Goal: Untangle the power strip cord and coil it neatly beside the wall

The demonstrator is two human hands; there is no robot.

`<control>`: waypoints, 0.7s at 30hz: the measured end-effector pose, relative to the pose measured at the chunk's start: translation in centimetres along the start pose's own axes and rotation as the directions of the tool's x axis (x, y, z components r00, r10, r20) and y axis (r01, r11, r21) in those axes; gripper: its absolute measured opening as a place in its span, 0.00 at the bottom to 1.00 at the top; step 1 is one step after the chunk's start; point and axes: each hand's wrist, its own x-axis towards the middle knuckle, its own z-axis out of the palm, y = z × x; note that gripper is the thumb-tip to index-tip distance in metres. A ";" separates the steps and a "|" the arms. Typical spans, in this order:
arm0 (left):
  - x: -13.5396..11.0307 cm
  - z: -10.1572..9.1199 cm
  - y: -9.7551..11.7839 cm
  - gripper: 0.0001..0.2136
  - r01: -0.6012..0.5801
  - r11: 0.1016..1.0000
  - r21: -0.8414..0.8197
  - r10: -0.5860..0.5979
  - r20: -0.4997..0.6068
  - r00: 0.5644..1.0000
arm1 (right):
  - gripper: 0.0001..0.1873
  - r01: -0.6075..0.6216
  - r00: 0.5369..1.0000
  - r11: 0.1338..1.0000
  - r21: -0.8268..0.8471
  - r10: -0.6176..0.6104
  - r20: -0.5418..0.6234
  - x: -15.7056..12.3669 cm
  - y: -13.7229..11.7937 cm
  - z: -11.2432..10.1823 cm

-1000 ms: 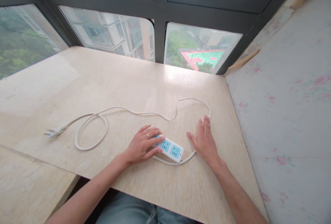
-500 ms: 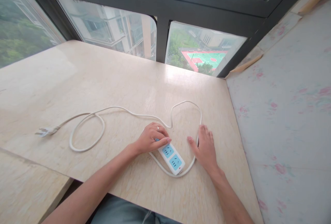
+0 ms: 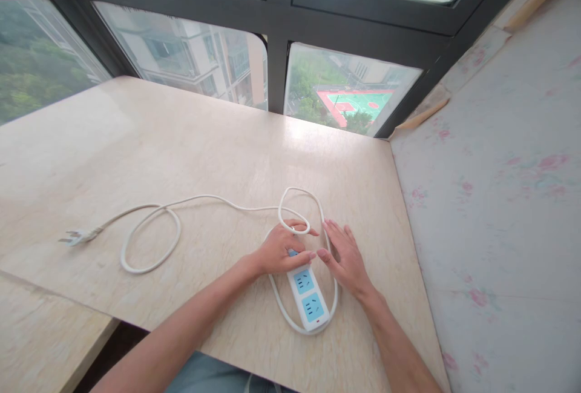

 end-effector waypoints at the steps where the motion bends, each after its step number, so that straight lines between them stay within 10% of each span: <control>1: 0.1 0.1 0.0 0.19 0.013 1.000 0.012 -0.013 -0.007 1.000 | 0.36 -0.003 1.000 1.000 0.024 0.003 0.014 -0.1 0.1 -0.2; 13: 0.1 0.7 -0.5 0.31 0.083 0.996 -0.037 -0.085 -0.075 0.994 | 0.64 -0.057 0.976 0.989 0.135 0.027 0.215 -1.1 -2.6 0.5; 21: 0.1 1.4 -0.5 0.25 0.149 0.983 -0.109 -0.174 -0.278 0.945 | 0.56 0.002 0.978 0.999 -0.034 0.005 0.210 -1.0 -3.6 1.2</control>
